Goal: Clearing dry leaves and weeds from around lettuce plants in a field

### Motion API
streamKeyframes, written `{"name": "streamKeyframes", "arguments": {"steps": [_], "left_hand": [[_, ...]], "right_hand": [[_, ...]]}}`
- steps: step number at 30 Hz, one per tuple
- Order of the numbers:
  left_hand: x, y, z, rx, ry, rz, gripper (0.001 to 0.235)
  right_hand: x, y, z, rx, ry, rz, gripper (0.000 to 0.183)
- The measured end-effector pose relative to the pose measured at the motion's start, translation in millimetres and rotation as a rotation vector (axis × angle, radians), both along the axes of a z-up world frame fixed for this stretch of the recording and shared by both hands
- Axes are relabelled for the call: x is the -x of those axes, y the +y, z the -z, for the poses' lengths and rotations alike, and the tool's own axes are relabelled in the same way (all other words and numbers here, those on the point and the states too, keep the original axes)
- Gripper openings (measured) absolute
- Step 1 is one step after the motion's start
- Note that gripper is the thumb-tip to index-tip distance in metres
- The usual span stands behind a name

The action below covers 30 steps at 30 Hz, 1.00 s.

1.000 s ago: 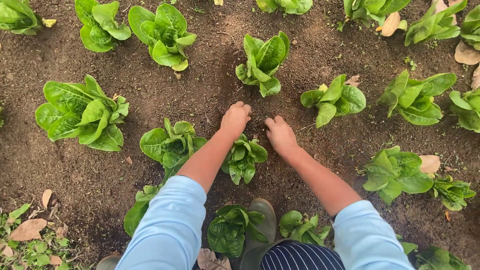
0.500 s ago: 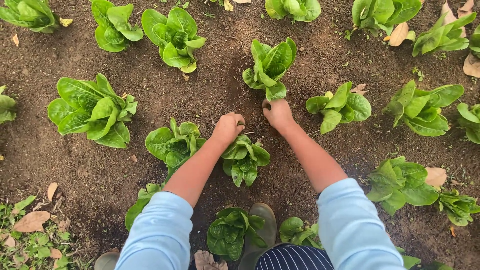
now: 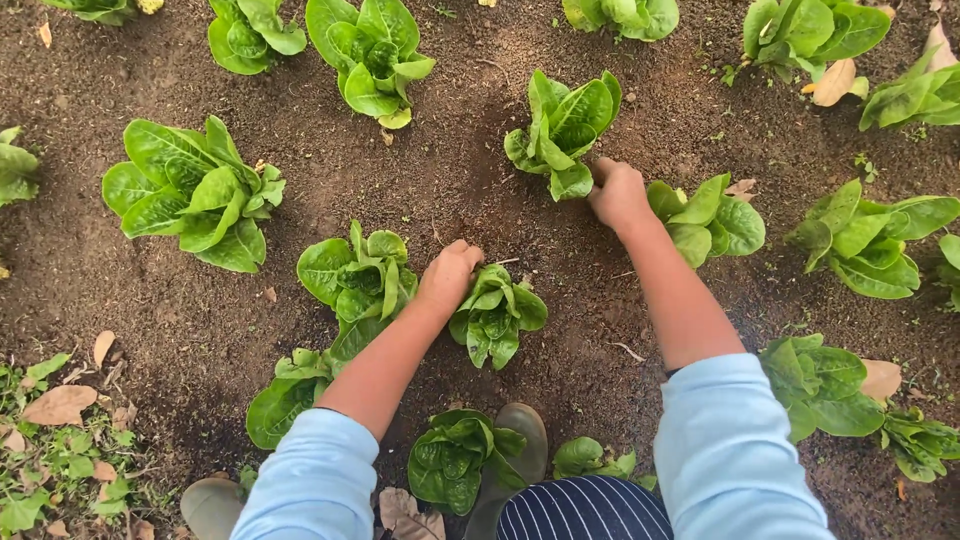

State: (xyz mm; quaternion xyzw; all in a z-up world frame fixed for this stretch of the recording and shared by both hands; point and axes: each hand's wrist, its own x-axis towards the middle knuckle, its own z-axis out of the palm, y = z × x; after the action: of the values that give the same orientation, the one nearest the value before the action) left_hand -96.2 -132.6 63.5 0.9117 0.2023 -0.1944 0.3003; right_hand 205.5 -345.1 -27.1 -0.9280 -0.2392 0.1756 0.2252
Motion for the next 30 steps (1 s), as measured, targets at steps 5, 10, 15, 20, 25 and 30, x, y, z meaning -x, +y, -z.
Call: {"name": "streamKeyframes", "arguments": {"steps": [5,10,15,20,25,30], "left_hand": [[-5.7,3.6,33.0,-0.057,-0.038,-0.062,0.013],[-7.0,10.6,63.2,-0.065,-0.065,-0.076,0.011],[-15.5,17.3,2.8,0.178,-0.174,-0.34,0.011],[-10.3,28.3,-30.1,0.275,-0.249,-0.415,0.013],[2.3,73.1,-92.5,0.652,-0.296,-0.705,0.019],[48.8,141.7,-168.0,0.83,-0.469,-0.729,0.023]], "right_hand": [[82.6,-12.7,-113.2,0.186,-0.015,-0.161,0.017],[120.0,-57.9,-110.4,0.247,-0.052,-0.19,0.015],[134.9,-78.9,-104.6,0.079,0.127,0.137,0.046],[145.9,-60.1,-75.2,0.213,0.042,0.102,0.023],[158.4,-40.1,-90.9,-0.144,0.46,0.376,0.021],[178.3,1.8,-86.5,0.201,0.062,0.074,0.029]]}}
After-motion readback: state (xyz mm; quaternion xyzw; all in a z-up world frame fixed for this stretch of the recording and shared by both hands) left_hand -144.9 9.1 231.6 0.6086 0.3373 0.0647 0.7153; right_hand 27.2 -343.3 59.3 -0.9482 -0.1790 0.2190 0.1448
